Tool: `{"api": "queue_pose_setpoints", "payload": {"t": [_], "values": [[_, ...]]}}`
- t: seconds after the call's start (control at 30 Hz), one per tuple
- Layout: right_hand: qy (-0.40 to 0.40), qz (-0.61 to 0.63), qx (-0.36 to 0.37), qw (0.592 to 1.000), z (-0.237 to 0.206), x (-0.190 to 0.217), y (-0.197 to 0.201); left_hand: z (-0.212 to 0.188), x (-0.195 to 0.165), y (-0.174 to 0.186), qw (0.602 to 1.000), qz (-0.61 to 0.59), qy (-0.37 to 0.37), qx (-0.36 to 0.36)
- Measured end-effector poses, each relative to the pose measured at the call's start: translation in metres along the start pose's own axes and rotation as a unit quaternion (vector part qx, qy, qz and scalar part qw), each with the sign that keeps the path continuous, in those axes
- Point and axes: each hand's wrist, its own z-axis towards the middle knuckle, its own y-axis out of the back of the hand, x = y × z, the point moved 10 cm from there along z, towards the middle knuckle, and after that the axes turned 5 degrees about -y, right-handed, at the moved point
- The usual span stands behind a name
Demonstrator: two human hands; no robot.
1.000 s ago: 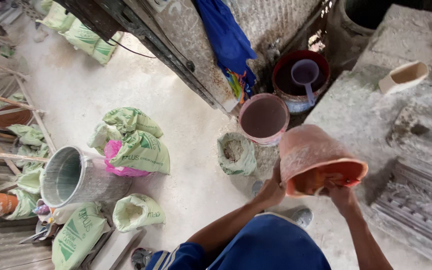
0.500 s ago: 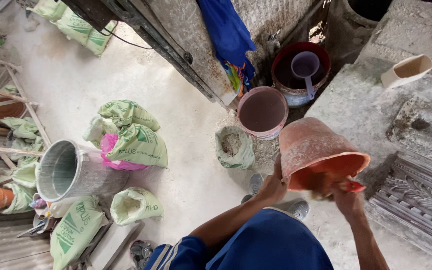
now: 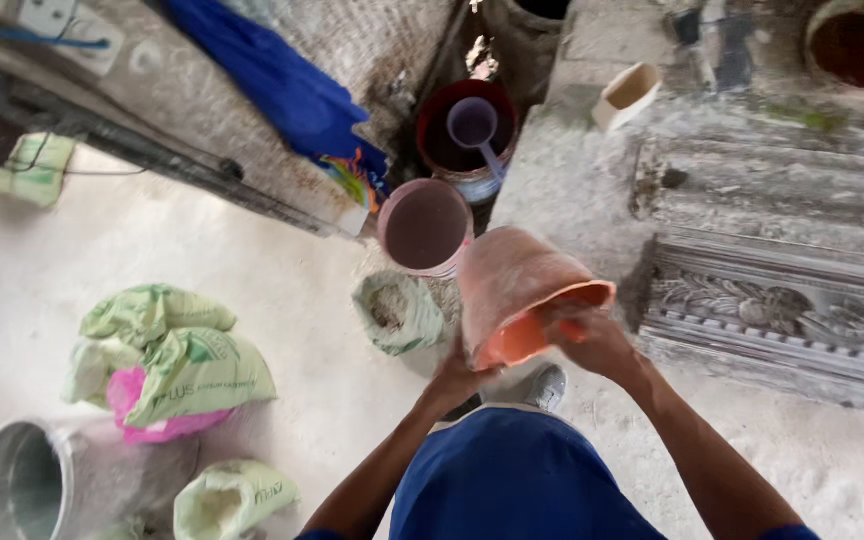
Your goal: The person holds a terracotta bowl and scrapes dried plaster from its inside with a scraper, then scoops white plaster powder from a woven bag into the bowl, and finally brushes dust off a carved molding with a brush.
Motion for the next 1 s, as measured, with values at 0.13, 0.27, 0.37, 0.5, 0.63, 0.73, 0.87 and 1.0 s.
{"api": "queue_pose_setpoints", "payload": {"t": [0.13, 0.27, 0.37, 0.5, 0.63, 0.73, 0.87, 1.0], "values": [[-0.09, -0.118, 0.178, 0.973, 0.023, -0.021, -0.06, 0.0, -0.028, 0.013, 0.99, -0.02, -0.08, -0.111], [-0.129, 0.129, -0.197, 0.963, 0.045, -0.022, -0.03, 0.002, -0.014, -0.016, 0.988, -0.12, 0.038, -0.094], [-0.007, -0.289, -0.169, 0.942, 0.052, 0.015, -0.049, -0.005, 0.005, -0.024, 0.982, -0.126, 0.1, -0.102], [-0.102, 0.215, 0.079, 0.968, 0.034, -0.03, -0.085, -0.006, -0.003, -0.02, 0.988, -0.093, -0.048, -0.112], [-0.148, 0.087, -0.097, 0.98, 0.011, -0.053, -0.048, -0.007, 0.037, -0.031, 0.98, -0.168, 0.057, -0.092], [-0.174, 0.306, -0.109, 0.93, 0.001, -0.062, -0.052, -0.003, 0.036, -0.026, 0.994, -0.042, 0.035, -0.093], [-0.39, 0.371, 0.04, 0.842, -0.022, -0.098, -0.087, 0.004, 0.035, -0.025, 0.985, -0.151, 0.036, -0.081], [-0.283, 0.171, -0.061, 0.942, -0.021, -0.096, -0.044, 0.012, 0.023, -0.016, 0.992, -0.077, 0.001, -0.104]]}}
